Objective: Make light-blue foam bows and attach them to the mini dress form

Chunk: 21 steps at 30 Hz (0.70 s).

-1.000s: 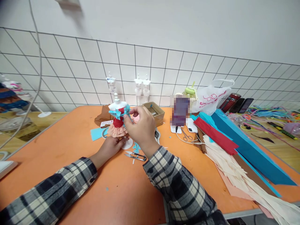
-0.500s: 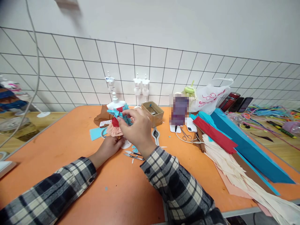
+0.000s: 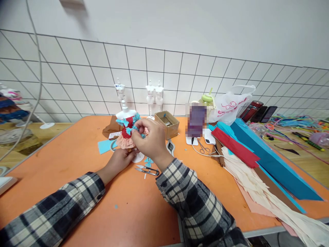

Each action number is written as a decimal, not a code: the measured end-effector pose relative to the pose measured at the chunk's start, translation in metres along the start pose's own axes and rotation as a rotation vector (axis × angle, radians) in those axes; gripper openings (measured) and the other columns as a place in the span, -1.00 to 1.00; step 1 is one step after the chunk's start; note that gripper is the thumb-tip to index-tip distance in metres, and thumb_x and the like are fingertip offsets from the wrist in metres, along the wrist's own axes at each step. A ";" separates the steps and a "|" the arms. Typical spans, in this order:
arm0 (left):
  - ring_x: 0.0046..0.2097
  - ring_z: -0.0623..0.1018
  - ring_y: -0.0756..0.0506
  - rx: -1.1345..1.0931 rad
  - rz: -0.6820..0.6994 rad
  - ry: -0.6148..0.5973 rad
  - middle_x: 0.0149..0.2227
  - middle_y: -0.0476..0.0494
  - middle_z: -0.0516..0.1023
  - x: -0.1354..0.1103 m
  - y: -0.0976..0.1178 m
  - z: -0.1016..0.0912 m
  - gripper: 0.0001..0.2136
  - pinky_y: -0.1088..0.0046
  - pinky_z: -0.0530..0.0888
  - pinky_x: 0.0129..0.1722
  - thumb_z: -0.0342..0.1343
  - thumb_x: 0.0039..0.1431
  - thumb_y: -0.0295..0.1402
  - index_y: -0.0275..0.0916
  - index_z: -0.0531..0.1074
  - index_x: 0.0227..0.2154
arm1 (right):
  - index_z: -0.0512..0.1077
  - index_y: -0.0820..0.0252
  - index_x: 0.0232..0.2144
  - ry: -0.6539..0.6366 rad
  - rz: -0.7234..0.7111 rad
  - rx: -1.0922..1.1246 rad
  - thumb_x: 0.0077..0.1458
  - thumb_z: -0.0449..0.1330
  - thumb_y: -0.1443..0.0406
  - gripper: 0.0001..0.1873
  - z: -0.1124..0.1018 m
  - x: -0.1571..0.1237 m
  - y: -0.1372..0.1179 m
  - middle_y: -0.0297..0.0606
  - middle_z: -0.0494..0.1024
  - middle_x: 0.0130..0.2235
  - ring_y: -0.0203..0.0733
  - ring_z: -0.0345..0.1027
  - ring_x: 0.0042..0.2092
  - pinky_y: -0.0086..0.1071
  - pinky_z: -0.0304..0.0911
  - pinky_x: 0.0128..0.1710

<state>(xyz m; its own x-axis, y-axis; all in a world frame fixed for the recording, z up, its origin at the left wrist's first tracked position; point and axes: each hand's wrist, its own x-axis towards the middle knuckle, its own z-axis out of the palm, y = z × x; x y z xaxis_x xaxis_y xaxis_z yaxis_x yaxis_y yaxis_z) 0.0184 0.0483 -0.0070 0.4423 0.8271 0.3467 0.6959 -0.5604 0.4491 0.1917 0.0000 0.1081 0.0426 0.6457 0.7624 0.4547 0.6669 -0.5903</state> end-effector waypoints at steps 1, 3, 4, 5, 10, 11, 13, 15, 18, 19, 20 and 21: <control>-0.26 0.59 -0.21 -0.001 0.004 0.001 -0.35 -0.23 0.64 0.000 0.000 0.000 -0.69 0.32 0.49 -0.30 -0.07 0.24 -0.27 -0.28 0.56 -0.34 | 0.36 0.12 -0.47 -0.009 -0.003 -0.019 0.01 0.15 0.35 -0.96 0.000 -0.001 -0.001 -0.42 0.35 -0.49 -0.28 0.27 -0.40 -0.37 0.22 -0.35; -0.18 0.58 -0.23 0.000 0.023 0.016 -0.27 -0.24 0.64 0.001 0.002 -0.001 -0.69 0.30 0.49 -0.24 -0.08 0.23 -0.27 -0.28 0.55 -0.30 | 0.40 0.11 -0.45 -0.029 -0.008 -0.070 0.02 0.19 0.33 -0.97 0.002 -0.002 -0.003 -0.43 0.35 -0.51 -0.28 0.27 -0.40 -0.36 0.21 -0.33; -0.12 0.57 -0.24 0.000 0.036 0.031 -0.23 -0.26 0.64 0.002 0.002 -0.001 -0.69 0.28 0.49 -0.19 -0.08 0.23 -0.28 -0.29 0.55 -0.28 | 0.41 0.11 -0.45 -0.036 -0.005 -0.092 0.02 0.20 0.33 -0.97 0.003 -0.003 -0.004 -0.44 0.35 -0.51 -0.28 0.27 -0.40 -0.36 0.21 -0.32; -0.07 0.55 -0.26 0.000 0.050 0.048 -0.18 -0.28 0.63 0.002 0.003 -0.002 -0.69 0.25 0.48 -0.14 -0.08 0.22 -0.28 -0.30 0.54 -0.25 | 0.42 0.11 -0.45 -0.038 0.002 -0.106 0.02 0.21 0.33 -0.97 0.004 -0.003 -0.004 -0.44 0.35 -0.51 -0.28 0.27 -0.40 -0.36 0.21 -0.31; 0.00 0.52 -0.27 0.006 0.047 0.055 -0.13 -0.29 0.61 0.001 0.008 -0.003 -0.72 0.22 0.47 -0.08 -0.07 0.21 -0.32 -0.29 0.53 -0.23 | 0.46 0.12 -0.41 0.019 0.066 -0.066 0.01 0.24 0.31 -0.98 0.008 -0.005 -0.004 -0.41 0.41 -0.47 -0.28 0.30 -0.38 -0.37 0.21 -0.33; -0.03 0.53 -0.27 0.015 0.034 0.046 -0.17 -0.29 0.62 0.000 0.009 -0.003 -0.73 0.23 0.47 -0.10 -0.07 0.21 -0.32 -0.29 0.52 -0.24 | 0.46 0.13 -0.42 0.035 0.077 -0.060 0.02 0.24 0.31 -0.98 0.009 -0.005 -0.003 -0.41 0.42 -0.47 -0.28 0.30 -0.38 -0.38 0.21 -0.34; -0.07 0.55 -0.26 0.035 0.010 0.041 -0.22 -0.27 0.63 -0.001 0.012 -0.004 -0.74 0.26 0.48 -0.14 -0.06 0.20 -0.34 -0.28 0.52 -0.26 | 0.44 0.13 -0.44 0.057 0.095 -0.056 0.03 0.21 0.31 -0.97 0.011 -0.006 -0.002 -0.40 0.41 -0.48 -0.27 0.30 -0.39 -0.38 0.21 -0.35; -0.10 0.56 -0.26 0.051 -0.005 0.047 -0.23 -0.28 0.63 -0.002 0.014 -0.003 -0.75 0.27 0.48 -0.17 -0.06 0.20 -0.35 -0.28 0.52 -0.26 | 0.42 0.13 -0.44 0.079 0.107 -0.056 0.05 0.19 0.31 -0.96 0.014 -0.008 0.000 -0.39 0.41 -0.47 -0.27 0.30 -0.37 -0.38 0.21 -0.34; -0.10 0.56 -0.27 0.059 -0.018 0.052 -0.19 -0.31 0.62 -0.002 0.017 -0.003 -0.73 0.27 0.48 -0.20 -0.07 0.21 -0.34 -0.30 0.51 -0.23 | 0.40 0.13 -0.44 0.144 0.111 -0.064 0.05 0.19 0.30 -0.95 0.018 -0.011 0.001 -0.40 0.40 -0.47 -0.26 0.30 -0.36 -0.37 0.22 -0.32; -0.10 0.56 -0.28 0.056 -0.015 0.050 -0.19 -0.32 0.62 -0.002 0.017 -0.003 -0.73 0.27 0.48 -0.20 -0.07 0.22 -0.34 -0.30 0.51 -0.20 | 0.39 0.13 -0.44 0.163 0.106 -0.065 0.05 0.19 0.29 -0.95 0.019 -0.011 0.001 -0.40 0.39 -0.47 -0.26 0.30 -0.36 -0.37 0.22 -0.32; -0.09 0.56 -0.28 0.045 -0.009 0.050 -0.19 -0.31 0.62 -0.003 0.018 -0.003 -0.73 0.28 0.47 -0.19 -0.06 0.22 -0.34 -0.29 0.50 -0.18 | 0.39 0.13 -0.45 0.176 0.101 -0.064 0.05 0.19 0.29 -0.94 0.020 -0.012 0.001 -0.41 0.38 -0.48 -0.27 0.29 -0.37 -0.37 0.23 -0.31; -0.09 0.56 -0.27 0.030 -0.001 0.051 -0.21 -0.29 0.63 -0.003 0.018 -0.003 -0.73 0.28 0.47 -0.18 -0.06 0.22 -0.35 -0.28 0.50 -0.16 | 0.38 0.13 -0.45 0.185 0.097 -0.061 0.05 0.20 0.28 -0.93 0.020 -0.012 0.001 -0.41 0.37 -0.48 -0.27 0.29 -0.37 -0.36 0.23 -0.31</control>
<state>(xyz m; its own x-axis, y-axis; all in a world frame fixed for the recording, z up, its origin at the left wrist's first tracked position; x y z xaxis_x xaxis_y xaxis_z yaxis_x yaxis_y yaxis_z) 0.0284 0.0357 0.0026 0.4123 0.8242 0.3882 0.7135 -0.5571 0.4250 0.1738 0.0004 0.0931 0.2484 0.6229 0.7418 0.4933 0.5777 -0.6503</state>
